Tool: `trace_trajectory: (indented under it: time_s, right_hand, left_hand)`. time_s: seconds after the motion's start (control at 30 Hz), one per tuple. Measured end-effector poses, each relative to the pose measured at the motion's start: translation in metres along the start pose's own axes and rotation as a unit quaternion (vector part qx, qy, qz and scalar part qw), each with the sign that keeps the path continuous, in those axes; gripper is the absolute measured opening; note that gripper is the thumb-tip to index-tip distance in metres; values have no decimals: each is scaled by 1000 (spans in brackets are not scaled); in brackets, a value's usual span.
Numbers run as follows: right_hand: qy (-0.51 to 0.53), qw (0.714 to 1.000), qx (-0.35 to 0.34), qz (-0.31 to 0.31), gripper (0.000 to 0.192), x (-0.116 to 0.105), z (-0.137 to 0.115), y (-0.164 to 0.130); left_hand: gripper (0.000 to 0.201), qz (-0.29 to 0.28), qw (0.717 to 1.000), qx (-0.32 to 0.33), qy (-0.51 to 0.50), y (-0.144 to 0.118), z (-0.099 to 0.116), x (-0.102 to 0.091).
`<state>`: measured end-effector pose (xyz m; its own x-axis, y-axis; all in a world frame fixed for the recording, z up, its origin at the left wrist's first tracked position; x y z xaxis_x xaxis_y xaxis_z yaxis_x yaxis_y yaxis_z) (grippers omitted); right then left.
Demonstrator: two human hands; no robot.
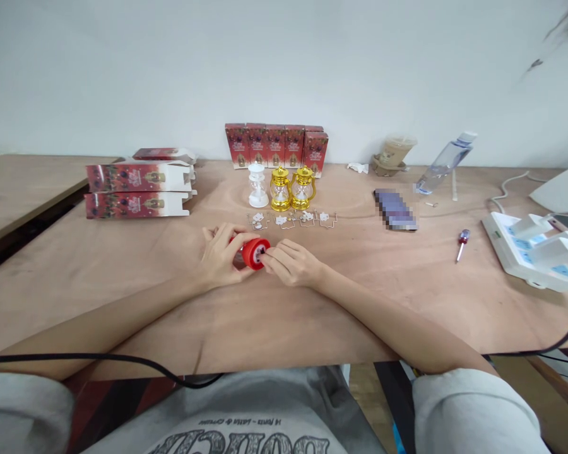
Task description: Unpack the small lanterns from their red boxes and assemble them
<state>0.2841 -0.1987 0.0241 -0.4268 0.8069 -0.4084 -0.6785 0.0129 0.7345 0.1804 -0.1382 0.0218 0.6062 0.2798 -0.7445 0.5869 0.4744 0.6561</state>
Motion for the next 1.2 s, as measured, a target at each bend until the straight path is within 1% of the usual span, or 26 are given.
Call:
trace_trajectory:
  time_s: [0.1,0.17,0.2,0.23,0.3,0.37,0.4,0.43,0.5,0.57,0.67,0.73,0.8,0.87,0.93,1.0,1.07,1.1,1.13,1.2]
  right_hand:
    - [23,999,43,15,10,-2,16,-7]
    - [14,996,87,25,11,0,37,-21]
    - [-6,993,116,17,11,3,51,-31]
    - [-27,989,147,-5,9,10,67,-42]
    - [-72,968,225,-87,14,26,100,-69]
    - [-97,926,316,-183,18,42,131,-100]
    - [-99,903,353,-224,19,48,142,-113]
    - [-97,883,380,-258,19,52,149,-123]
    - [-94,855,408,-308,19,58,154,-134]
    - [-99,840,410,-341,22,60,153,-135]
    - [-114,832,401,-366,27,61,148,-131]
    - [-132,835,395,-360,29,57,146,-126]
    - [-150,850,389,-323,30,50,143,-117]
    - [-148,878,378,-255,30,39,134,-101]
    - [-118,915,346,-169,26,27,115,-79]
    - [-75,954,278,-85,18,17,86,-55]
    - [-40,981,187,-21,10,7,54,-34]
    - [-27,989,146,-4,8,4,40,-25]
    - [-19,994,107,5,11,1,28,-19]
    - [-19,998,55,6,18,-1,13,-10]
  left_hand:
    - [38,13,1000,-5,0,0,-1,-2]
    - [39,16,1000,-10,0,-1,-2,-3]
    - [39,17,1000,-12,-1,-1,-2,-3]
    - [39,17,1000,-13,-2,-1,-3,-3]
    - [39,19,1000,-13,-4,-1,-3,-3]
    - [39,19,1000,-13,-4,-1,-4,-2]
    - [39,18,1000,-13,-4,-1,-4,-2]
    - [39,18,1000,-13,-4,-1,-4,-2]
    - [38,18,1000,-11,-7,-1,-4,-2]
    - [38,15,1000,-10,-12,-1,-4,-2]
    - [39,6,1000,-16,-13,0,-5,-1]
    - [39,5,1000,-18,-11,0,-5,-1]
    - [39,7,1000,-18,-11,0,-5,-1]
    - [39,7,1000,-21,-11,-1,-5,-1]
    - [39,7,1000,-23,-10,-1,-5,-1]
    - [39,8,1000,-22,-6,-1,-5,-1]
    - [39,9,1000,-21,-1,-1,-4,-1]
    - [39,8,1000,-22,1,-1,-4,-1]
    - [39,6,1000,-22,2,0,-4,-1]
    - [38,1,1000,-22,6,0,-4,-1]
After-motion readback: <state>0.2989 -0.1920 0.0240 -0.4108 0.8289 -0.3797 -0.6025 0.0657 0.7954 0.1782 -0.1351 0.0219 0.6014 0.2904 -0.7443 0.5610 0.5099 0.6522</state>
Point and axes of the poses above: each hand's wrist, its own y-axis towards the middle knuckle, its own x-axis out of the palm, z = x × y, the point moved 8 cm from there along y, towards the middle knuckle, and after that the axes turned 9 degrees about -y, right-handed, at the moved point
